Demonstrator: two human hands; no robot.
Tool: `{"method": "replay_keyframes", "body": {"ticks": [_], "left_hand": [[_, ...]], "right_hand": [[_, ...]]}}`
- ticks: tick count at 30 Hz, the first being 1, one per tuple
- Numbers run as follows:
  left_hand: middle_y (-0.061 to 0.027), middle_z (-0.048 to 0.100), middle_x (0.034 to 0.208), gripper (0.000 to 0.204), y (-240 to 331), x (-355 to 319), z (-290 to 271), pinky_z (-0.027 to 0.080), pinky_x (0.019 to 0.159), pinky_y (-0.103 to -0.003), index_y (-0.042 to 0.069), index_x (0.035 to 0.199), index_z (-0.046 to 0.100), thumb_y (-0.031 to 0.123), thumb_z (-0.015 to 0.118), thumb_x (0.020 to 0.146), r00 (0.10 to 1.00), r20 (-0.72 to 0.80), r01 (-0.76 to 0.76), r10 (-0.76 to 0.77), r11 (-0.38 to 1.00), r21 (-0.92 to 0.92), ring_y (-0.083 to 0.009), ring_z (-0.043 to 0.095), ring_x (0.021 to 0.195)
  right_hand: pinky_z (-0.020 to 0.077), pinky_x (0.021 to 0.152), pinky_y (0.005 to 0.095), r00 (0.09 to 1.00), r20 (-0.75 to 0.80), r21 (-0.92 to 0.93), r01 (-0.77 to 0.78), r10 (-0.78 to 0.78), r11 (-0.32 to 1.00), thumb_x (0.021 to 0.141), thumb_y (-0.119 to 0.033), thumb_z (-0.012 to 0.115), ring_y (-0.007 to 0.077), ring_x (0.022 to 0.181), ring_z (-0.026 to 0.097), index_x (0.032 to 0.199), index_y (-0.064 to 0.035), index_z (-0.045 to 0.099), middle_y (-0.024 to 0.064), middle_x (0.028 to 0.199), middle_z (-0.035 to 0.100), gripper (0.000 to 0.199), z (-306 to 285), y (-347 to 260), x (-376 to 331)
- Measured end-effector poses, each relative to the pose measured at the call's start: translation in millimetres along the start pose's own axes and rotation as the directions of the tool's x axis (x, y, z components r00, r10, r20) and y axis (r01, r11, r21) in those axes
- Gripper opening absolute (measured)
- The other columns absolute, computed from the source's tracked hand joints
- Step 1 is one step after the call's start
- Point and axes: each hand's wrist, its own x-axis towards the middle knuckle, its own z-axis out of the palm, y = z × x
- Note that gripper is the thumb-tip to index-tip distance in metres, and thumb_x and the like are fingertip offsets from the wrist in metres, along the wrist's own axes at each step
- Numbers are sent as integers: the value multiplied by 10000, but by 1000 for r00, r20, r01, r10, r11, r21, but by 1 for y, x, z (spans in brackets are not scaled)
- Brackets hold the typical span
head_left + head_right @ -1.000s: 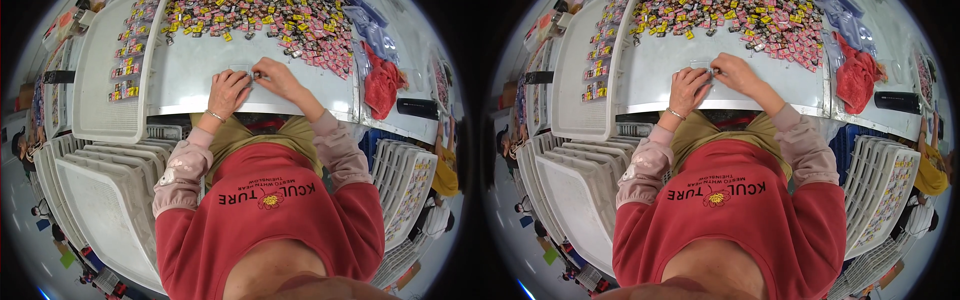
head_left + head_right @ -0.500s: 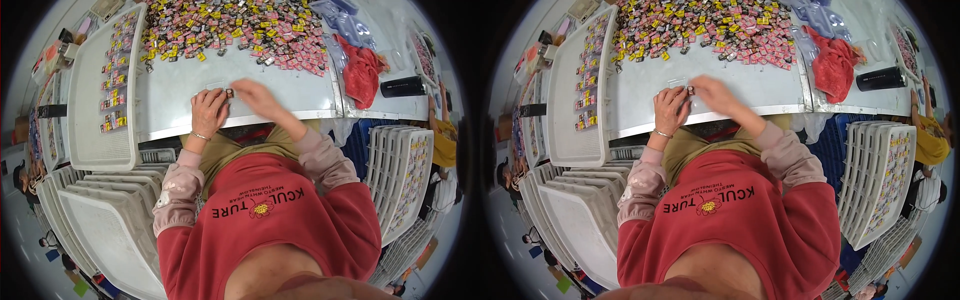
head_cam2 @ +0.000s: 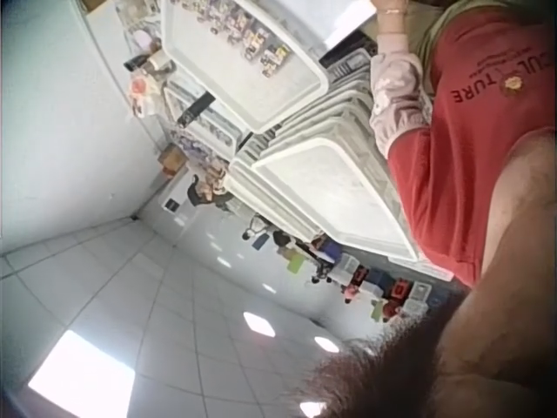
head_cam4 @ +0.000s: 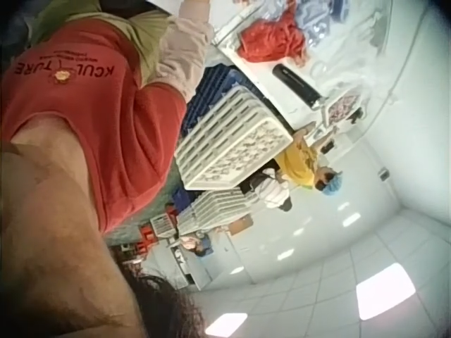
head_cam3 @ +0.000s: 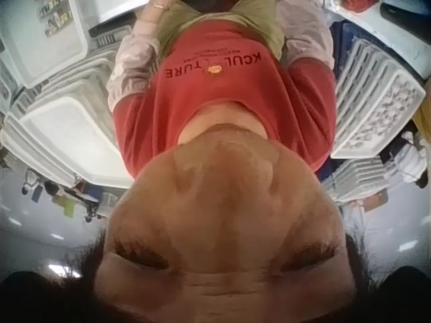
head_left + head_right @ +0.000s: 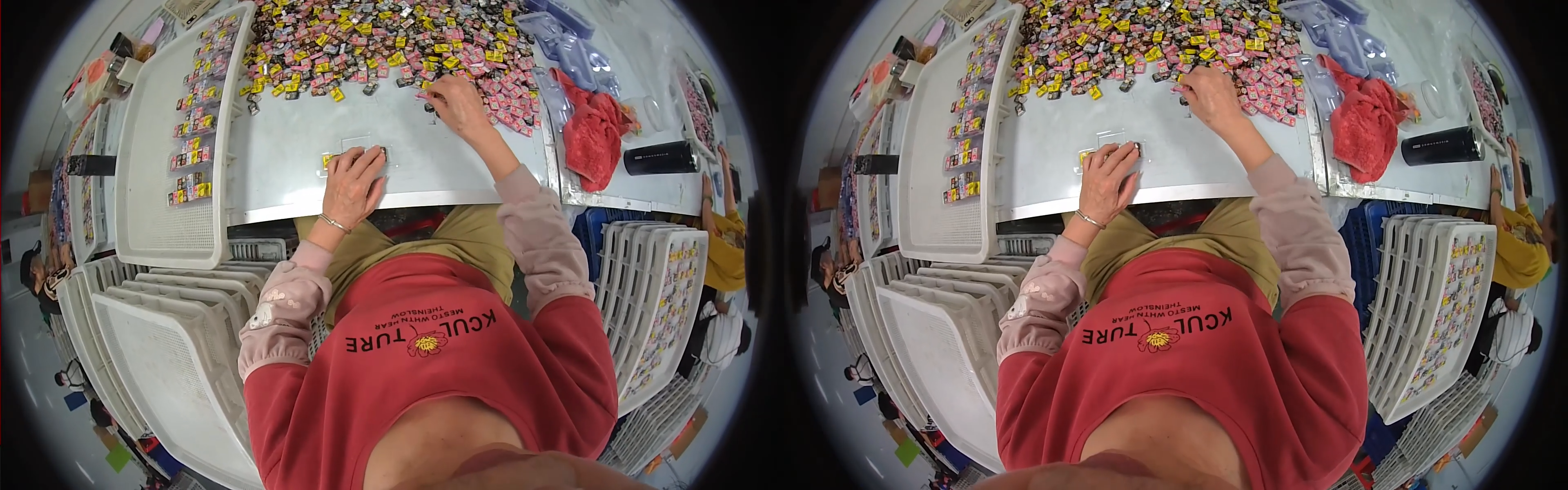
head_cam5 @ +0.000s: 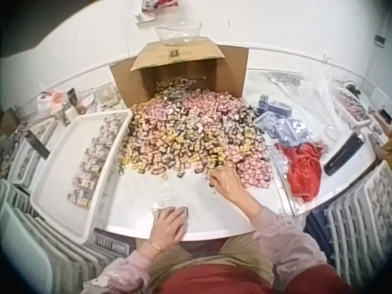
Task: Manually sorting and packaging small colorful toy pieces into plastic bags at a factory workstation.
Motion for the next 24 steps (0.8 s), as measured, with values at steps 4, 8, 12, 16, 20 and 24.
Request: {"method": "replay_keyframes", "body": {"ticks": [4,8,12,16,20,24], "left_hand": [[-51,562,1248,432,1,1,2,373,916,-410,80,1174,598,135,669,752,999,6,37,-37,999,-19,-274,493,1112],[-61,564,1236,418,0,0,2,371,923,-413,81,1160,605,133,669,750,998,-4,57,-57,998,-34,-279,496,1109],[-66,565,1232,410,1,-2,0,362,941,-415,78,1148,609,137,667,746,994,-60,83,-89,991,-104,-282,486,1126],[-99,610,1087,355,3,17,-10,428,851,-378,58,1099,618,105,693,755,941,-205,207,-268,938,-276,-281,551,1009],[-94,647,930,265,28,74,-28,485,713,-304,40,1030,635,84,719,783,818,-284,136,-499,649,-749,-209,613,820],[-83,636,983,185,36,88,-48,486,781,-246,-22,1031,624,24,661,856,898,-228,54,-377,608,-792,-112,592,877]], "right_hand": [[466,736,444,997,80,-130,19,-8,991,757,-152,682,292,843,605,840,-102,691,83,839,640,97,15,6,16],[478,695,438,995,80,-126,64,-54,990,735,-131,686,296,813,618,869,-94,677,89,851,653,139,14,6,17],[508,685,301,998,48,166,19,-27,986,762,-75,695,194,743,623,1042,-49,663,68,839,649,283,-1,2,19],[480,714,214,991,86,648,-135,105,750,819,-56,691,69,789,548,1159,9,617,-2,902,586,354,-32,-42,5],[469,788,225,997,4,817,-48,77,574,793,44,677,85,875,547,1182,37,581,16,957,576,401,-52,-74,-10],[458,825,243,1000,-23,899,21,-1,437,777,94,661,100,914,538,1163,41,576,26,990,560,399,-64,-94,-17]]}}
